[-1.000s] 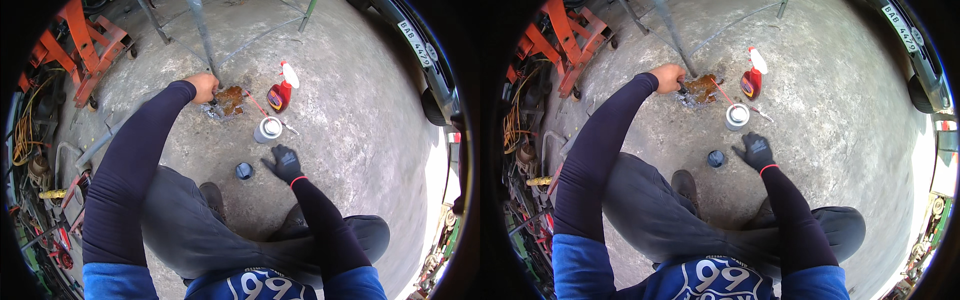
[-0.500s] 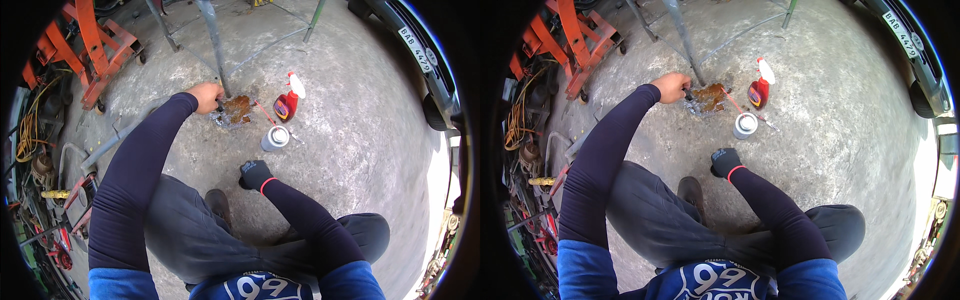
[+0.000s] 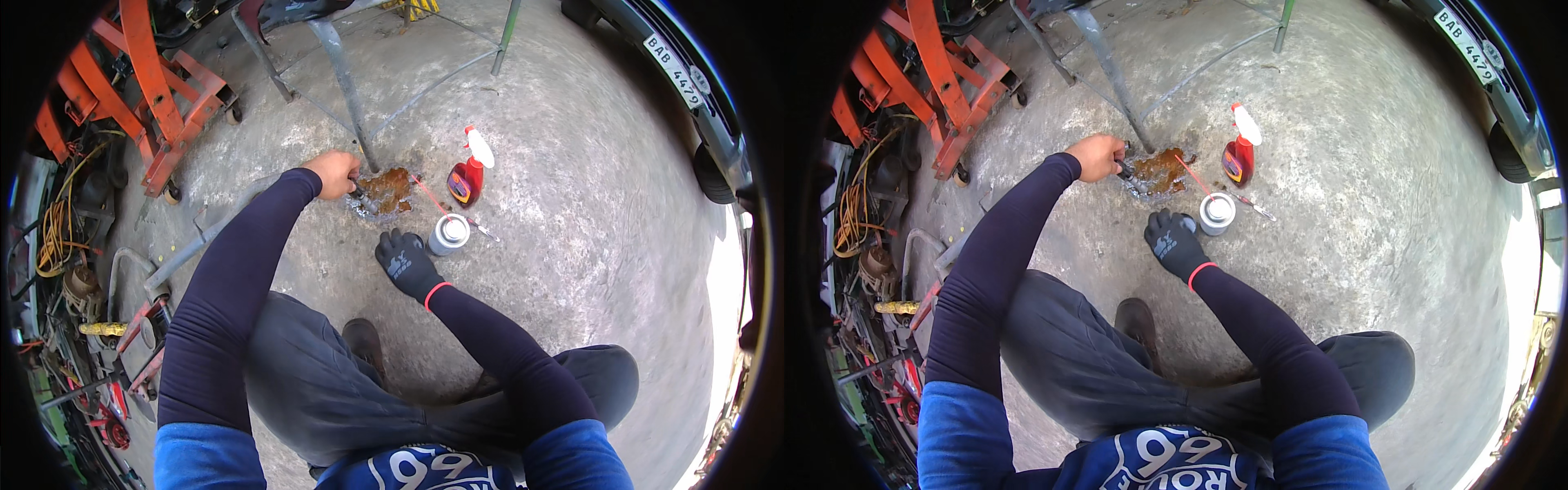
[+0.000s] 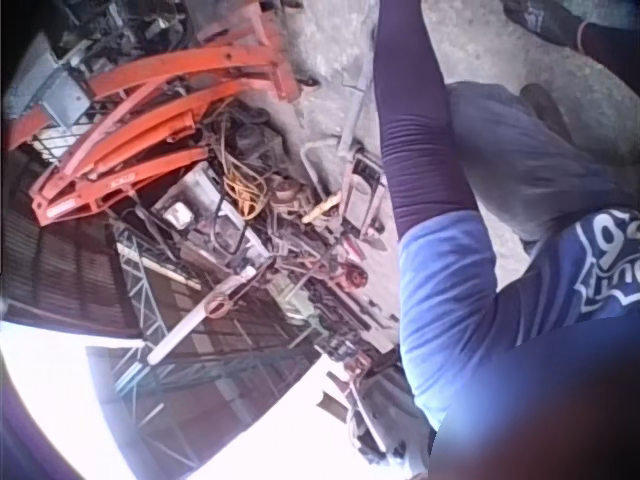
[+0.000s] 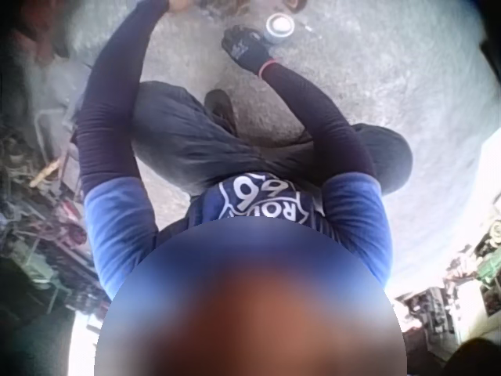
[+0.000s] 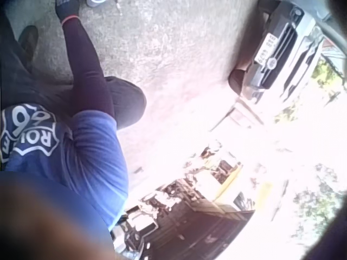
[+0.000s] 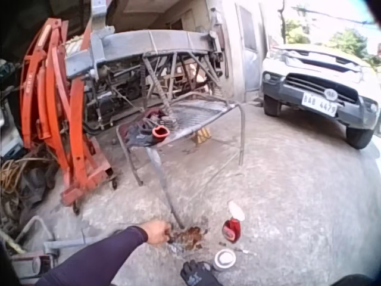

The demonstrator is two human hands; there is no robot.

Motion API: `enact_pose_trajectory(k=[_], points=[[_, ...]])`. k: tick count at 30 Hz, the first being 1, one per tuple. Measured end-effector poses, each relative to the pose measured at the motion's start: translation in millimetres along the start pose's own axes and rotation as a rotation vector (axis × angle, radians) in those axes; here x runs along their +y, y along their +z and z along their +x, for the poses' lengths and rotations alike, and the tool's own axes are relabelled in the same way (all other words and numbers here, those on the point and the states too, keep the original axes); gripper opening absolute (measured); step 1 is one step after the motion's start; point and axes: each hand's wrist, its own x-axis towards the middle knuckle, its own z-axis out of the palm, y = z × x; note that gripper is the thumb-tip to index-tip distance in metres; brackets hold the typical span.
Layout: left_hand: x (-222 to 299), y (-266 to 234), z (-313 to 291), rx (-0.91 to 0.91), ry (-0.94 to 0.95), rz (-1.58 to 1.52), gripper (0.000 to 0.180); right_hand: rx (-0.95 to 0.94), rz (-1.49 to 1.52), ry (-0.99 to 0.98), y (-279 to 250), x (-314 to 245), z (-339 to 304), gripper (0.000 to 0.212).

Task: The person sits on the floor and cleans a small cylindrical metal part using a spray can and a small brush. They repeatedly spray the part and scrub it, rotating it to access different areas.

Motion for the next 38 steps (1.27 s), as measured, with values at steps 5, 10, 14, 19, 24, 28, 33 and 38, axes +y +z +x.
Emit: enact_pose_trajectory(k=[5, 10, 14, 19, 24, 28, 33, 38], points=[[-4.1, 14.5, 7.4, 0.102, -0.023, -0.064, 0.029, 0.043, 0.342, -0.288, -1.8, -38.2, -5.6, 0.022], [-3.7, 14.4, 9.8, 0.141, -0.14, -0.275, 0.028, -0.34, 0.346, -0.337, 9.1, -60.8, -21.2, 0.018], [-4.4, 8.2, 9.3, 0.105, -0.213, -0.45, 0.024, -0.395, 0.389, -0.307, -12.2, -52.5, -11.4, 0.02], [-13.8, 3.1, 5.3, -0.04, -0.187, -0.274, 0.023, -0.214, 0.628, -0.128, -124.9, 35.6, 48.5, 0.031], [3.8, -8.3, -18.6, 0.081, -0.23, -0.143, 0.019, 0.655, 0.461, 0.324, -274.1, 152.5, 177.0, 0.05], [45.3, -41.6, -74.8, 0.407, -0.445, -0.606, 0.022, 0.414, 0.397, 0.361, -353.4, 188.6, 252.5, 0.036], [83.3, -131.0, -149.8, 0.492, -0.434, -0.721, 0.019, 0.577, 0.702, 0.596, -418.9, 194.3, 135.5, 0.022], [105.0, -250.1, -227.5, 0.346, -0.581, -1.082, 0.013, 0.164, 0.997, 1.257, -522.2, 119.7, -167.4, 0.02]])
